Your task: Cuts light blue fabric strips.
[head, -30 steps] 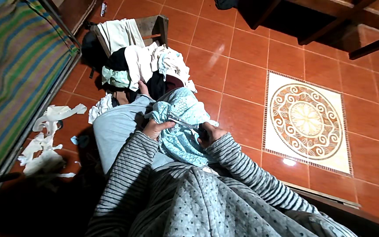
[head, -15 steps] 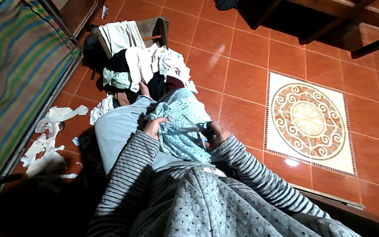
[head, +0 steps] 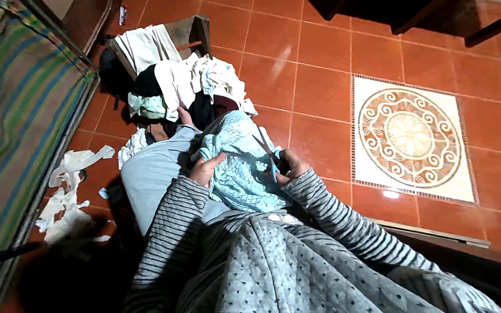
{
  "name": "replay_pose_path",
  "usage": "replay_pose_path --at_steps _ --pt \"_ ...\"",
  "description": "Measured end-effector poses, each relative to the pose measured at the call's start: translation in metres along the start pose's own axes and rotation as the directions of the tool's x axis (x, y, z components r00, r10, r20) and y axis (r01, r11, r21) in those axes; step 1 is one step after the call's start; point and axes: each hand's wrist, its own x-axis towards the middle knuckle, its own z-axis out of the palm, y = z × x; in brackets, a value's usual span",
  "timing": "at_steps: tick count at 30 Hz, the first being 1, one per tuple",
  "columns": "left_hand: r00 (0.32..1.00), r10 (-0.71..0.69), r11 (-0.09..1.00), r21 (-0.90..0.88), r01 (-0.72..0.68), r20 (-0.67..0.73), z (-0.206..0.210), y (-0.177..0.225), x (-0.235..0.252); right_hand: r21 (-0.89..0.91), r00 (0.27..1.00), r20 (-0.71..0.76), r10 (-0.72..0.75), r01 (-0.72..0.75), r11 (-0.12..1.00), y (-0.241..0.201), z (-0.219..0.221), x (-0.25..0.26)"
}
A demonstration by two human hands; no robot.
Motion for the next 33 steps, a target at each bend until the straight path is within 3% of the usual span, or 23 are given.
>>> replay_pose_path --at_steps 4,10,14,18,24,27,30,33 --pt "0.998 0.035 0.999 -0.037 -0.037 -0.051 -0.003 -0.006 0.005 -0.029 0.998 -0.013 -0.066 0.066 0.997 0.007 0.003 -0.002" --pt "0.997 -0.001 1.0 -0.021 -0.001 -0.081 0.003 -0.001 0.003 -0.101 0.997 0.083 0.007 0.002 0.995 -0.007 -0.006 -0.006" --pt "0.993 0.023 0.976 0.21 -0.048 0.12 -0.005 -0.002 0.001 -0.111 0.998 0.06 -0.012 0.018 0.994 -0.004 -0.006 -0.006" --pt "0.966 -0.012 0.962 0.265 -0.058 0.257 -0.006 -0.004 0.003 -0.1 0.999 0.043 -0.005 0.009 0.995 -0.001 -0.007 -0.005" --pt "0.999 -0.031 0.995 0.101 0.029 0.011 -0.006 -0.004 0.006 -0.087 0.999 0.029 -0.028 0.031 0.996 0.002 -0.007 -0.006" --pt "0.992 -0.096 0.985 0.139 0.106 -0.076 -0.007 -0.007 0.014 -0.113 0.999 0.046 -0.002 0.007 0.994 0.0 -0.007 -0.005" --pt "0.987 -0.156 0.962 0.217 0.163 -0.046 -0.008 -0.009 0.016 -0.141 0.99 0.096 0.106 -0.092 0.986 -0.008 -0.007 -0.004" --pt "0.983 -0.159 0.959 0.253 0.132 0.088 -0.011 -0.003 0.01 -0.165 0.986 0.095 0.134 -0.117 0.979 -0.007 -0.007 -0.002"
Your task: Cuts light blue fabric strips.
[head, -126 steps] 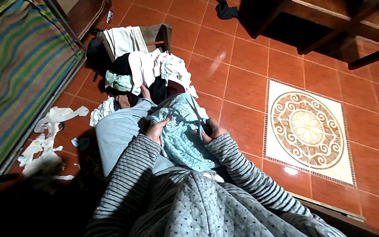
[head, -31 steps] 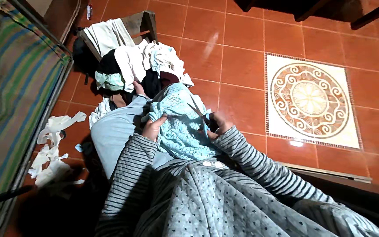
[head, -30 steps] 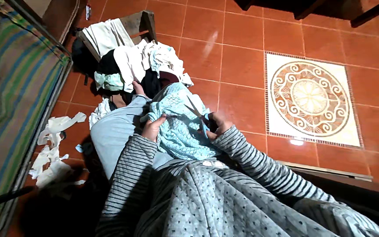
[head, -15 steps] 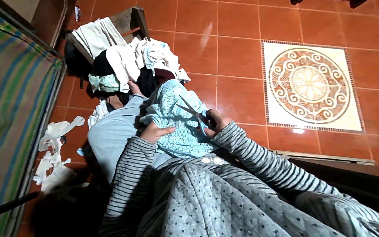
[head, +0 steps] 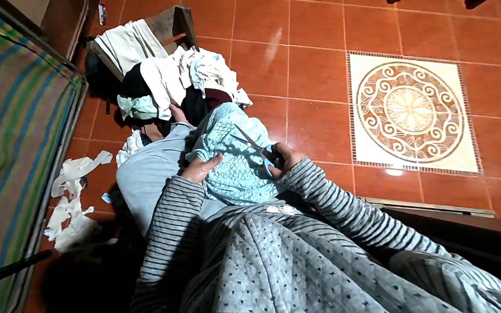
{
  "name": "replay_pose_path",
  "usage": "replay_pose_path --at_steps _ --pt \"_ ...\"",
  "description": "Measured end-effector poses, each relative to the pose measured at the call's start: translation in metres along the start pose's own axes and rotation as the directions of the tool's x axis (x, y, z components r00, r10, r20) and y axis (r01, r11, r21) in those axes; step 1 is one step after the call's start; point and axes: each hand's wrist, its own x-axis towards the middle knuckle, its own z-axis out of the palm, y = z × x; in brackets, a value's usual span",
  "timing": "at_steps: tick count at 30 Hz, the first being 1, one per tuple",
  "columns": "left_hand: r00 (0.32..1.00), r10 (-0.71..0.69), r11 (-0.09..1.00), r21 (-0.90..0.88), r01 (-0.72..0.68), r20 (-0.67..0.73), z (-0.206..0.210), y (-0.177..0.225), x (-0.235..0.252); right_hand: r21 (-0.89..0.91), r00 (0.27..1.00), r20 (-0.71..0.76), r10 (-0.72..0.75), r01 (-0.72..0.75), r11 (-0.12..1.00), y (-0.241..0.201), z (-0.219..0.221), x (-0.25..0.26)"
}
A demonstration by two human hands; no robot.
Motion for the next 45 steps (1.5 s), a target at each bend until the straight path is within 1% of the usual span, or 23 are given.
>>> replay_pose_path --at_steps 2,4,8,10,12,18,21,24,29,34,39,45 --pt "0.998 0.017 0.998 -0.057 -0.014 0.06 -0.001 0.001 -0.004 -0.009 1.0 0.004 0.004 -0.004 1.0 0.0 -0.001 0.0" --pt "0.996 0.025 0.993 -0.117 -0.015 0.087 -0.001 0.003 -0.006 -0.017 1.0 -0.005 -0.021 0.021 1.0 0.0 -0.001 0.0" --pt "0.993 0.111 0.972 -0.212 -0.1 0.044 -0.003 -0.004 -0.003 -0.029 0.995 -0.022 -0.102 0.101 0.994 -0.002 -0.001 -0.003" --pt "0.992 0.129 0.961 -0.247 -0.124 0.005 -0.004 -0.006 -0.001 -0.043 0.993 -0.017 -0.12 0.12 0.992 -0.004 -0.002 -0.004" --pt "0.992 0.122 0.96 -0.251 -0.125 -0.029 -0.002 -0.006 -0.001 -0.067 0.992 -0.011 -0.126 0.125 0.99 -0.007 -0.003 -0.005" --pt "0.986 0.142 0.961 -0.227 -0.159 -0.09 0.0 -0.006 0.0 -0.18 0.993 0.083 -0.089 0.103 0.978 -0.016 -0.006 -0.004" --pt "0.985 0.131 0.968 -0.2 -0.151 -0.11 0.003 -0.004 0.0 -0.217 0.987 0.048 -0.151 0.158 0.963 -0.016 -0.002 -0.005" --pt "0.991 0.098 0.971 -0.21 -0.115 -0.089 0.006 -0.004 0.0 -0.268 0.979 0.025 -0.203 0.202 0.942 -0.016 0.002 -0.004" --pt "0.995 0.097 0.966 -0.238 -0.103 -0.036 0.008 -0.003 -0.003 -0.3 0.989 0.109 -0.105 0.133 0.945 -0.024 -0.001 -0.001" --pt "0.996 0.079 0.966 -0.243 -0.089 -0.049 0.012 0.003 -0.008 -0.304 0.988 0.131 -0.082 0.119 0.945 -0.024 -0.001 0.0" --pt "0.997 0.072 0.957 -0.281 -0.072 -0.009 0.01 -0.004 -0.002 -0.282 0.987 0.153 -0.059 0.1 0.954 -0.027 -0.003 0.002" --pt "0.999 0.052 0.961 -0.273 -0.046 0.015 0.011 -0.003 -0.004 -0.286 0.981 0.193 -0.006 0.062 0.956 -0.029 -0.005 0.006"
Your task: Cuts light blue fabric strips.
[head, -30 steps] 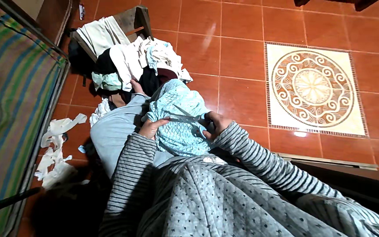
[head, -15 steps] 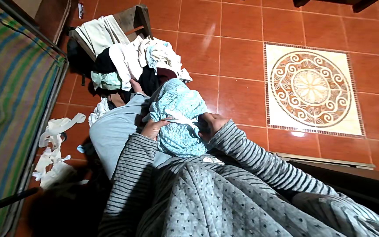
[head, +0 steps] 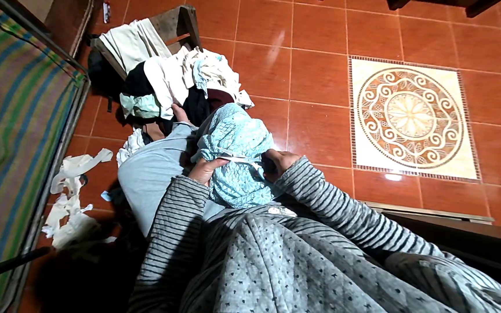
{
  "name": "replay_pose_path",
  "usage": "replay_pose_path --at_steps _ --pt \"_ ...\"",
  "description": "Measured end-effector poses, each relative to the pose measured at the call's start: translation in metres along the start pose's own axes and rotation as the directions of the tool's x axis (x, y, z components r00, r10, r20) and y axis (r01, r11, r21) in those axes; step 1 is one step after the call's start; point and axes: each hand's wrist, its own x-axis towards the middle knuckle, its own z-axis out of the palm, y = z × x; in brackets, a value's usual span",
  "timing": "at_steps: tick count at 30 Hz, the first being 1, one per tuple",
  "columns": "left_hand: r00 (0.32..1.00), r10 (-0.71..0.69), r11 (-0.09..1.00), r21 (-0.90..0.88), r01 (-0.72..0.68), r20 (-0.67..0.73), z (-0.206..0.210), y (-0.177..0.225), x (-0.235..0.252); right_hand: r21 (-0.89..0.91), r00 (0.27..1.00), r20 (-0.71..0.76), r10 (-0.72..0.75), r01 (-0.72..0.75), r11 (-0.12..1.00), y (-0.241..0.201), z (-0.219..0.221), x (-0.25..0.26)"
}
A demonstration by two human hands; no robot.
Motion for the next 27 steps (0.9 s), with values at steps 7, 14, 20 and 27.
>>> replay_pose_path --at_steps 7,14,20,27 --pt "1.0 -0.015 1.0 -0.023 0.014 -0.014 0.0 -0.003 0.002 0.103 1.0 -0.012 0.007 -0.006 0.995 0.003 0.003 0.001" --pt "0.969 -0.083 0.995 -0.074 0.067 -0.233 0.002 -0.003 0.01 0.156 0.973 -0.207 -0.097 0.131 0.979 0.019 0.012 -0.007" --pt "0.961 -0.153 0.983 -0.139 0.123 -0.232 0.009 -0.002 0.009 0.161 0.97 0.234 0.061 -0.1 0.982 -0.017 -0.018 -0.017" --pt "0.997 -0.057 0.998 0.019 0.058 -0.047 0.012 -0.002 -0.003 0.546 0.93 0.323 -0.176 -0.032 0.837 -0.021 0.007 -0.036"
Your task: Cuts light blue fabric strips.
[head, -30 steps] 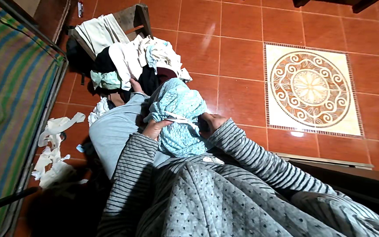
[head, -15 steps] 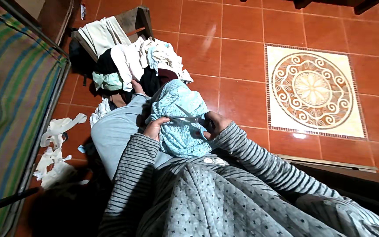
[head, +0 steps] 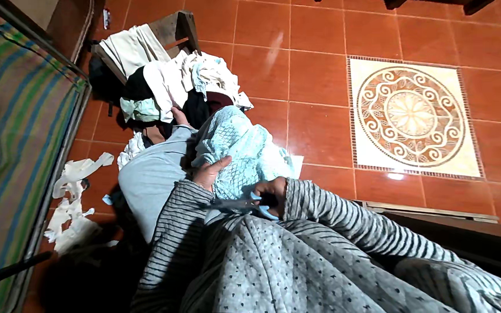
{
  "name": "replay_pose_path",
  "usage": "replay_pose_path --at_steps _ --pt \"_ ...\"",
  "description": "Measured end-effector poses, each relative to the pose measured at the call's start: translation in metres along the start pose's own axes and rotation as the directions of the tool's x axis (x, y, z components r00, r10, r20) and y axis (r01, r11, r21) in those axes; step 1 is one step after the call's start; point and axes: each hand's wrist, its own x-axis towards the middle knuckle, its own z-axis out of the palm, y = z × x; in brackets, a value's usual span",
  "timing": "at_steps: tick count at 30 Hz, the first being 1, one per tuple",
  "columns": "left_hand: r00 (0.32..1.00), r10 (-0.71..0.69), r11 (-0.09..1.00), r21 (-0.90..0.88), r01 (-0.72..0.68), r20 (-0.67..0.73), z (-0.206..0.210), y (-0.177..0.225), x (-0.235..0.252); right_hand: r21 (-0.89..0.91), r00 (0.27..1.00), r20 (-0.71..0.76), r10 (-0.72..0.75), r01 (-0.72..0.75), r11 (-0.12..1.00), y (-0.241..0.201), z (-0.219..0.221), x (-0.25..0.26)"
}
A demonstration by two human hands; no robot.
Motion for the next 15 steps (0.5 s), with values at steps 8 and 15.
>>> replay_pose_path --at_steps 8,15 --pt "0.984 0.111 0.994 0.001 -0.112 -0.143 -0.002 -0.004 0.004 -0.319 0.895 -0.438 -0.083 -0.069 0.945 0.013 -0.034 0.006" --pt "0.982 0.103 0.994 -0.004 -0.105 -0.158 -0.002 -0.004 0.006 -0.386 0.92 -0.391 0.017 -0.181 0.904 0.013 -0.039 0.013"
